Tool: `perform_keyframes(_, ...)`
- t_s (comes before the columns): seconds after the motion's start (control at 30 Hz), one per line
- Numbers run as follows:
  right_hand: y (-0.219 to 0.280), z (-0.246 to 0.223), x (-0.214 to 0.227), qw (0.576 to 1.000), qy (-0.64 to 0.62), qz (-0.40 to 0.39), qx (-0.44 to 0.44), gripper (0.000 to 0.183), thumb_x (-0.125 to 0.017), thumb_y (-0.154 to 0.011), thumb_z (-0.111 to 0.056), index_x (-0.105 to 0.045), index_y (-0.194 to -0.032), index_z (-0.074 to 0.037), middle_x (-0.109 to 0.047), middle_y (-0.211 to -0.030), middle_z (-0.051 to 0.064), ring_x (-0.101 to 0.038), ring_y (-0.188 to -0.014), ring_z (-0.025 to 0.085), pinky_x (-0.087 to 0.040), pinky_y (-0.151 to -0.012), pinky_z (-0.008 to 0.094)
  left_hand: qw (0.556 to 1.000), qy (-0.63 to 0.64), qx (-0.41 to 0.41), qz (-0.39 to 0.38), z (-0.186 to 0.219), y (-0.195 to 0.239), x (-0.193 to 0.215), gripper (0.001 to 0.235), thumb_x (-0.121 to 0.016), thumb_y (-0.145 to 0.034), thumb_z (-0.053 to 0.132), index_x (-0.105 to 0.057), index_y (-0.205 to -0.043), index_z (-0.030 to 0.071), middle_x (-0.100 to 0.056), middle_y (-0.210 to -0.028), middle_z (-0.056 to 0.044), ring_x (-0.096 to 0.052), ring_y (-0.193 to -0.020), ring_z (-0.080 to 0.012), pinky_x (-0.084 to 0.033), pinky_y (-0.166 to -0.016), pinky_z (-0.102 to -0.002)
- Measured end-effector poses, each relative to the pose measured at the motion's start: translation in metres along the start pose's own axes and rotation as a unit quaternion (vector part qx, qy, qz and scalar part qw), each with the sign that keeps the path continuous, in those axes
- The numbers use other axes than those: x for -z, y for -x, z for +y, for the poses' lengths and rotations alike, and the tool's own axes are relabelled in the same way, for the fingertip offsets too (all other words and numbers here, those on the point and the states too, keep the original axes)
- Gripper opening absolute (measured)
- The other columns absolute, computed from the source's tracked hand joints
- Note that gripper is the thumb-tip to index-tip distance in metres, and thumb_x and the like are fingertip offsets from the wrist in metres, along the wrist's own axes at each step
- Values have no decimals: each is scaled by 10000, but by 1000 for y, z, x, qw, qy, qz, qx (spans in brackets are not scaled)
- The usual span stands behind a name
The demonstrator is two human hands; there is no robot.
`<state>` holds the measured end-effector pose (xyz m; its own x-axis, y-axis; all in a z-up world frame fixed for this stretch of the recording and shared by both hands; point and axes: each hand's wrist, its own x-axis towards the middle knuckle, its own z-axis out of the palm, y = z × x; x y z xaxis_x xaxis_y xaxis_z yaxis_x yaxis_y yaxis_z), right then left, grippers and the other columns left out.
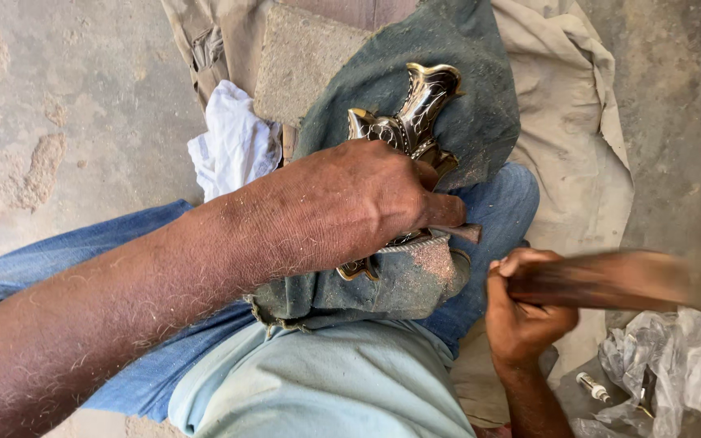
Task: The person uses a chisel and hammer to engrave a decorative pattern onto a silver-colored metal object shaped like a lotus flower. They repeatedly strike the chisel to create a textured design on the surface.
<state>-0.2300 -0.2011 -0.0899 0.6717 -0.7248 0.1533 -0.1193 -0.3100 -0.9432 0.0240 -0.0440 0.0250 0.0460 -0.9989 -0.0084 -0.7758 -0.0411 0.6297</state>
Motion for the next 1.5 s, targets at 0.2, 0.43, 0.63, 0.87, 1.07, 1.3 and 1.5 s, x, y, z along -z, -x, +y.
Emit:
perform_keyframes(0.2,-25,-13,11,997,24,-76,-8,348,-693,-883,162,-605,-1185,12,-670,-1044,43,-660,-962,119,-584,-891,288,996,0,-22,89,0,7,-6,433,-567,-905,25,-682,-1307,141,-741,-932,-133,-748,-800,-296,-602,-715,-439)
perform_keyframes(0.43,-82,-76,18,958,217,-183,41,401,-729,-848,70,-609,-1226,12,-654,-910,79,-655,-795,152,-542,-747,306,973,104,110,174,6,29,-14,318,-622,-992,134,-645,-1309,125,-729,-1067,-128,-735,-830,-338,-595,-703,-445)
perform_keyframes(0.63,-123,-145,3,832,455,-253,192,462,-750,-737,48,-676,-1192,17,-693,-889,189,-681,-763,313,-529,-670,407,942,106,128,293,11,46,-32,341,-692,-1013,153,-596,-1335,97,-687,-1055,-142,-707,-890,-352,-577,-745,-437)
perform_keyframes(0.87,-144,-197,-16,793,411,-332,302,505,-707,-729,113,-643,-1228,69,-681,-944,246,-676,-851,375,-519,-755,463,870,131,226,419,19,51,-69,321,-796,-957,116,-639,-1226,40,-672,-943,-107,-702,-804,-236,-576,-700,-327)
perform_keyframes(1.07,-142,-225,-26,718,504,-334,344,624,-725,-635,76,-686,-1254,3,-644,-801,142,-625,-720,310,-507,-678,434,819,122,228,513,18,54,-101,239,-837,-937,80,-633,-1040,8,-689,-891,-73,-718,-784,-104,-581,-686,-243)
perform_keyframes(1.3,-139,-248,-42,635,610,-305,362,351,-780,-763,-117,-690,-1101,-100,-643,-774,75,-642,-721,257,-516,-667,442,806,106,216,541,17,52,-101,272,-874,-896,37,-607,-930,-3,-675,-806,-80,-683,-689,-91,-541,-606,-235)
perform_keyframes(1.5,-147,-152,-10,828,418,-200,316,397,-764,-873,31,-647,-1252,4,-704,-1035,158,-692,-897,309,-533,-796,437,764,165,198,592,37,94,-90,226,-808,-965,-5,-612,-1074,-39,-726,-1015,-103,-724,-844,-104,-612,-734,-218)
